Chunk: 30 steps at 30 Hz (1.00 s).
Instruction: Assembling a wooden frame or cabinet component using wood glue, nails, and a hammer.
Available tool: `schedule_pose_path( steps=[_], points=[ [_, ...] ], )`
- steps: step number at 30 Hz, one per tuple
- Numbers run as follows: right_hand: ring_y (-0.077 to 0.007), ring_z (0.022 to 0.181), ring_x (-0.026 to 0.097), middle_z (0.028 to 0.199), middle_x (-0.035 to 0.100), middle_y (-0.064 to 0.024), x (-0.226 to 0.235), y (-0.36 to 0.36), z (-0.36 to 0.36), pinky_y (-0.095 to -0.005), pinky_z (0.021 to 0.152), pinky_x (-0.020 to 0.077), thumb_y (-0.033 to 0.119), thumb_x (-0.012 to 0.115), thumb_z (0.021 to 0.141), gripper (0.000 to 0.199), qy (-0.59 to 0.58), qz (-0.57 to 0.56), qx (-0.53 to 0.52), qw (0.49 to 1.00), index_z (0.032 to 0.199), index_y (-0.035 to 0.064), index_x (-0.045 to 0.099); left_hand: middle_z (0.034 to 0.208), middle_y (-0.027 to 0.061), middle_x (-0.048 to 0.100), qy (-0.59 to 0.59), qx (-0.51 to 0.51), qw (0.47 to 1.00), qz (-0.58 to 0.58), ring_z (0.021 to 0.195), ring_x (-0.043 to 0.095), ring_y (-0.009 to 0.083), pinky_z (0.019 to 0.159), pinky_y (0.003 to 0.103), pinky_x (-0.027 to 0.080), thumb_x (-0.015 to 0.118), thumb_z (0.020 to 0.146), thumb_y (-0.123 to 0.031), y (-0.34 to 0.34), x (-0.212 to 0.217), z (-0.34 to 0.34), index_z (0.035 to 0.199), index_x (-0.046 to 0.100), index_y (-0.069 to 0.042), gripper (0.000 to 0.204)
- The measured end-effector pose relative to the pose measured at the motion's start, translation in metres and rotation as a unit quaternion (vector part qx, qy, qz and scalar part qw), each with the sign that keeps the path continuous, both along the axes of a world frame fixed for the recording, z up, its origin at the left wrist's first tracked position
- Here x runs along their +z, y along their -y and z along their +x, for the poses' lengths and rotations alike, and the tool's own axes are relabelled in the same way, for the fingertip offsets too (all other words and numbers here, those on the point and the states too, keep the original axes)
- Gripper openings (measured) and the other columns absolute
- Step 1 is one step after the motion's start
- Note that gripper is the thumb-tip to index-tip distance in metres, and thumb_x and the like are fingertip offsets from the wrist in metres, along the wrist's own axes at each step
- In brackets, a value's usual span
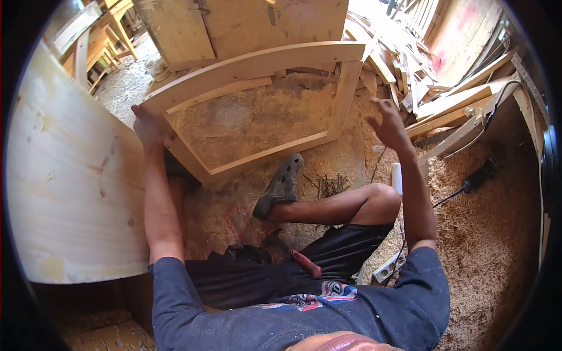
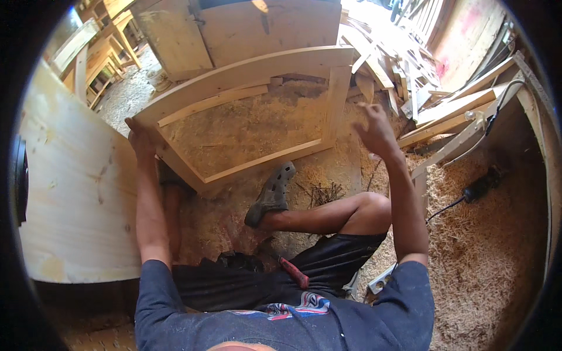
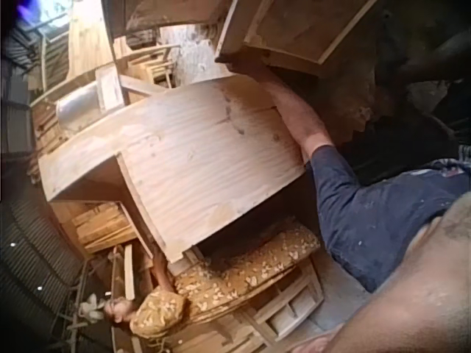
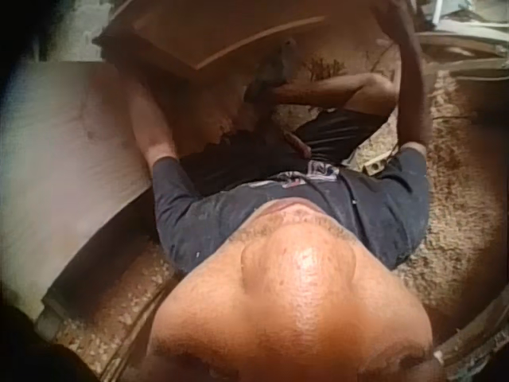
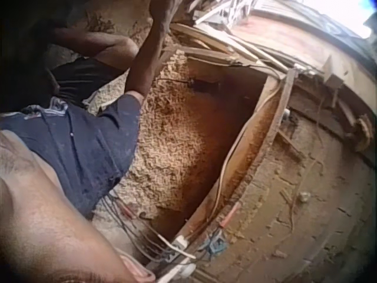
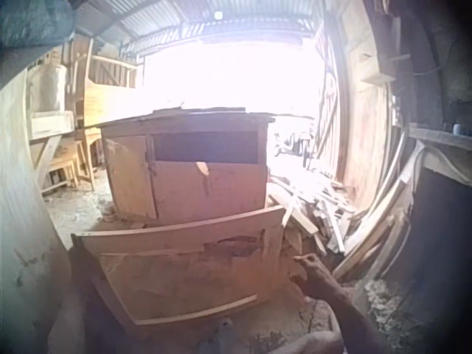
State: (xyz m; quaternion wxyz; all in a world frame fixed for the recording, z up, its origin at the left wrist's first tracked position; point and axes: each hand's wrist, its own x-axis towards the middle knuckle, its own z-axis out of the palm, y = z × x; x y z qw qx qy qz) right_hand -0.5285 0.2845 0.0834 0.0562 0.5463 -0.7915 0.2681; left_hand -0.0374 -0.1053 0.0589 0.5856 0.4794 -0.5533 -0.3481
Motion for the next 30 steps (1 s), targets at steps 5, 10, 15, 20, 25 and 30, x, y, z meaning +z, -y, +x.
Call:
schedule_pose_path(
  steps=[5,10,15,20,25,30],
  points=[
    [-0.0341,0.131,0.054,0.145,0.051,-0.0237,-0.037,0.039,-0.066,-0.0453,0.107,0.0474,0.035,0.072,0.096,0.069,0.174,-0.180,-0.062,0.966,0.149,0.0010,0.045,0.075,0.0113,0.066,-0.012,-0.005,1.000,0.000,0.069,0.063,0.0260,0.067,0.040,0.052,0.026,0.101,-0.074,0.054,-0.003,-0.049,0.093,0.068,0.003,0.088],
    [-0.0189,0.117,0.062,0.126,0.068,-0.0133,-0.056,0.101,-0.057,-0.0355,0.098,0.0501,0.034,0.070,0.099,0.058,0.371,-0.201,0.073,0.904,0.144,0.0031,0.050,0.079,0.0110,0.068,0.029,0.021,0.999,0.026,0.076,0.067,0.0220,0.069,0.036,0.055,0.031,0.096,-0.080,0.138,-0.017,-0.016,0.097,0.069,0.003,0.091],
    [-0.0078,0.105,0.060,0.113,0.068,-0.0008,-0.081,0.134,-0.007,-0.0259,0.091,0.0485,0.018,0.064,0.103,0.030,0.468,-0.317,0.170,0.807,0.128,0.0024,0.061,0.084,0.0069,0.066,-0.068,0.019,0.994,-0.084,0.075,0.063,0.0199,0.069,0.037,0.052,0.042,0.103,-0.067,0.159,0.000,0.004,0.108,0.068,0.003,0.075],
    [-0.0073,0.102,0.059,0.111,0.067,-0.0004,-0.080,0.142,0.006,-0.0262,0.090,0.0482,0.019,0.065,0.103,0.029,0.497,-0.314,0.187,0.787,0.127,0.0035,0.061,0.119,0.0168,0.068,0.160,0.059,0.876,-0.452,0.109,0.065,0.0267,0.095,0.039,0.051,0.065,0.100,-0.041,0.140,0.077,-0.072,0.122,0.065,0.002,0.048],
    [-0.0076,0.101,0.059,0.111,0.067,-0.0010,-0.086,0.141,0.002,-0.0265,0.090,0.0480,0.019,0.064,0.103,0.029,0.476,-0.322,0.194,0.795,0.127,0.0038,0.061,0.128,0.0190,0.067,0.440,-0.288,0.723,-0.449,0.118,0.064,0.0344,0.102,0.041,0.050,0.084,0.075,-0.059,-0.066,0.123,-0.291,0.128,0.066,-0.004,0.079],
    [-0.0042,0.096,0.055,0.106,0.065,0.0036,-0.090,0.144,0.011,-0.0242,0.087,0.0457,0.022,0.064,0.103,0.024,0.481,-0.348,0.209,0.777,0.122,0.0066,0.063,0.095,0.0153,0.076,0.541,-0.550,0.595,-0.228,0.086,0.073,0.0267,0.080,0.040,0.056,0.087,0.073,-0.048,-0.073,0.124,-0.374,0.111,0.076,-0.002,0.060]
  ],
)
